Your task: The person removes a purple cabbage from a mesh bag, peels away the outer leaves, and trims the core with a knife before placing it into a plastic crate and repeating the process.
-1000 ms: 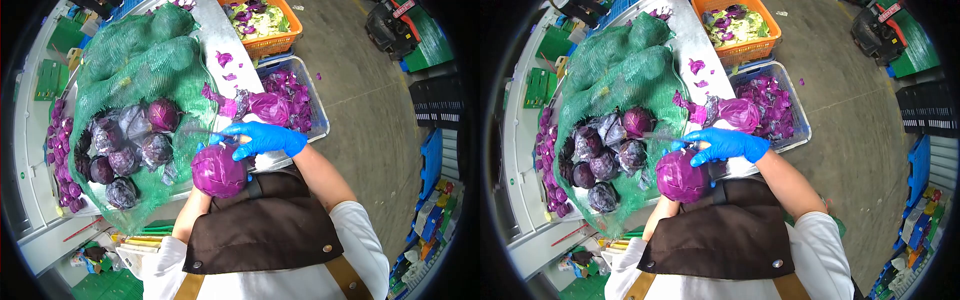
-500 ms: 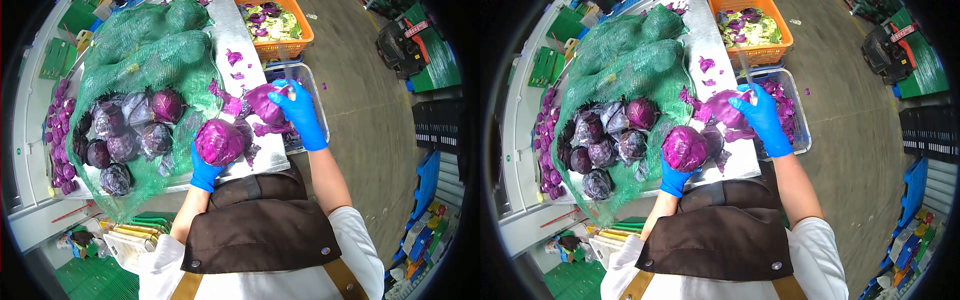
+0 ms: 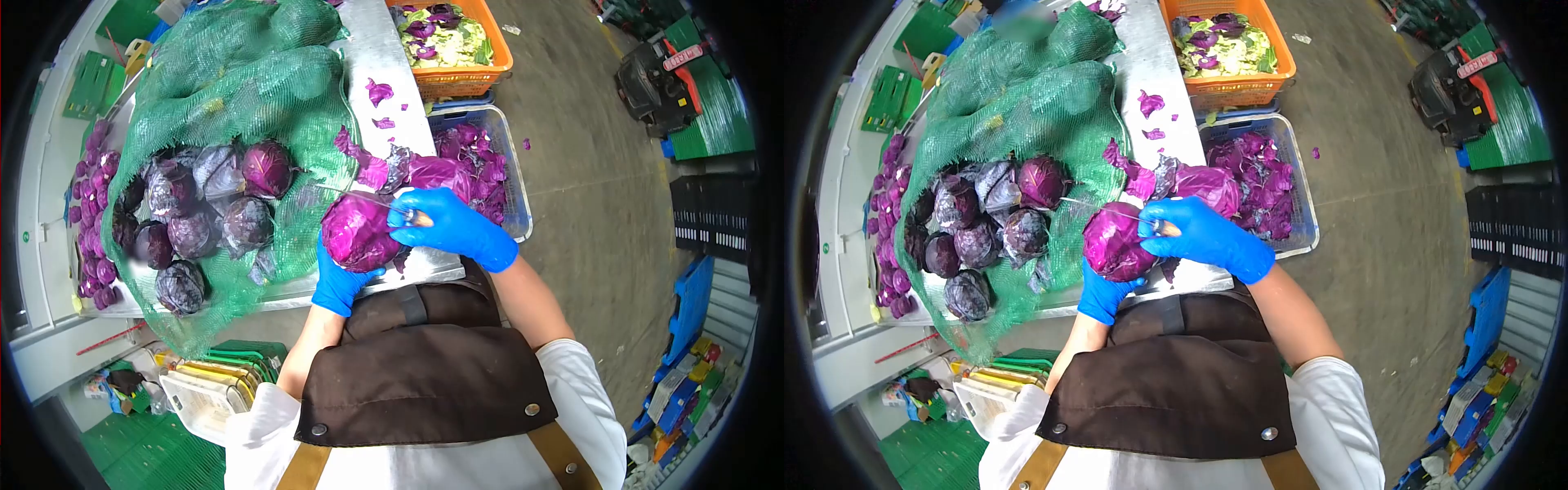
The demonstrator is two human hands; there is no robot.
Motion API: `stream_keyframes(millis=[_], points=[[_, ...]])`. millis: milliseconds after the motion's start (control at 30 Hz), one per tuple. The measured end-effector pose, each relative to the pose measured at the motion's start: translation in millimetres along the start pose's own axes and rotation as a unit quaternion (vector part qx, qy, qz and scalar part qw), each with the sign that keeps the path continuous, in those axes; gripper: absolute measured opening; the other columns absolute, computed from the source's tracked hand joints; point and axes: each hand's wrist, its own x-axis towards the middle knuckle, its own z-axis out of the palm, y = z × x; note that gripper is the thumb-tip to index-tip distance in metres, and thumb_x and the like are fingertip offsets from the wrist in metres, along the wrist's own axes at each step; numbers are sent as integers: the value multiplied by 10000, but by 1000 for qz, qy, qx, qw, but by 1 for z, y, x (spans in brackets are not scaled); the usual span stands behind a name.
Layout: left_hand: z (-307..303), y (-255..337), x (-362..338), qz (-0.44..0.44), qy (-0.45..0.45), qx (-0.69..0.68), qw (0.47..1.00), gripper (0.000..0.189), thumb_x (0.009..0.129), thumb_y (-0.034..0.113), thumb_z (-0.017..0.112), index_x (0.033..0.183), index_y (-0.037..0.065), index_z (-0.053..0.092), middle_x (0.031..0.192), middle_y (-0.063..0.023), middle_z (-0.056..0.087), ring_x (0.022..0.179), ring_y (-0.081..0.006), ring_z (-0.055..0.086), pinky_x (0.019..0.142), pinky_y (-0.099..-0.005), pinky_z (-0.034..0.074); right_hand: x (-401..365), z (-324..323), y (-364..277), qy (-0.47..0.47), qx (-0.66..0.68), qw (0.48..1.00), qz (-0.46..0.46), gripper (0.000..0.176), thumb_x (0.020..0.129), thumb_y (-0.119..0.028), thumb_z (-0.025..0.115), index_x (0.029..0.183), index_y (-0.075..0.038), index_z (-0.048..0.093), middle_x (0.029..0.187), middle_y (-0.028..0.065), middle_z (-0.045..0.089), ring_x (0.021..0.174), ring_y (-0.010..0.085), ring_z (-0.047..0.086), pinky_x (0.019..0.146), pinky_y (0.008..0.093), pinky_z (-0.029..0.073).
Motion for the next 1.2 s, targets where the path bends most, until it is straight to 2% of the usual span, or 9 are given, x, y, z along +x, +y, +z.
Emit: stream_keyframes(millis=[300, 367, 433, 567, 700, 833, 1000, 1133, 1200], points=[[17, -12, 1, -67, -14, -150, 986, 631, 933, 528, 476, 1485, 228, 416, 1499, -77, 467, 1412, -304, 385, 1135, -511, 355, -47, -22, -3, 78, 100, 988, 86, 224, 832, -85, 783, 996, -15, 648, 924, 2, 633, 872, 87, 593, 790, 279, 512], [10, -14, -3, -107, -43, -497, 860, 623, 982, 536, 375, 1519, 221, 365, 1542, -114, 412, 1452, -332, 321, 1118, -548, 362, -48, -25, 10, 193, 11, 977, 88, 288, 814, -136, 811, 1019, -22, 643, 939, 12, 650, 882, 86, 600, 789, 276, 510], [-1, -9, -7, -131, -54, -940, 311, 651, 986, 562, 321, 1535, 212, 333, 1561, -152, 372, 1474, -362, 268, 1102, -576, 365, -38, -29, 32, 313, -24, 941, 125, 306, 821, -169, 814, 1032, -24, 646, 952, 25, 669, 893, 91, 614, 791, 277, 512], [1, -16, -10, -65, -100, -955, 271, 592, 1003, 465, 438, 1516, 180, 360, 1461, -223, 475, 1270, -394, 530, 887, -508, 537, -16, 2, 58, 296, 36, 950, 97, 373, 880, -276, 769, 1132, -27, 651, 1021, 53, 696, 931, 111, 648, 792, 279, 519], [-15, -11, -17, -27, -92, -954, 286, 582, 1002, 424, 482, 1508, 164, 362, 1409, -243, 514, 1157, -401, 601, 806, -486, 565, 15, 55, 92, 101, 339, 890, 289, 371, 854, -262, 766, 1154, -71, 659, 778, 39, 606, 578, 101, 564, 412, 256, 395], [-64, -35, -44, -3, -18, -937, 349, 657, 998, 465, 479, 1547, 167, 275, 1466, -263, 426, 1183, -456, 553, 873, -581, 542, 16, 91, 143, 206, 285, 907, 231, 330, 930, -174, 638, 1210, 1, 632, 1085, 120, 706, 825, 202, 701, 704, 311, 578], [-192, -158, -120, -142, 320, -192, 917, 584, 970, 378, 524, 1477, 126, 385, 1387, -162, 557, 1226, -295, 568, 1008, -471, 492, 6, 38, 180, 409, 161, 891, 115, 317, 979, -154, 583, 1264, -16, 599, 1172, 108, 684, 908, 191, 678, 699, 292, 534], [-336, -218, -211, -114, 480, 72, 867, 544, 947, 384, 535, 1435, 155, 465, 1419, -92, 543, 1316, -271, 496, 1137, -489, 362, -11, 12, 178, 510, 47, 854, 91, 289, 980, -78, 579, 1258, 2, 585, 1185, 90, 650, 951, 159, 630, 794, 298, 529], [-377, -223, -217, -22, 630, -267, 729, 569, 941, 445, 520, 1442, 180, 468, 1450, -77, 518, 1348, -282, 466, 1162, -497, 329, -22, 20, 173, 500, -65, 863, 11, 279, 981, -61, 572, 1253, 1, 582, 1193, 77, 632, 979, 146, 612, 810, 290, 520]])
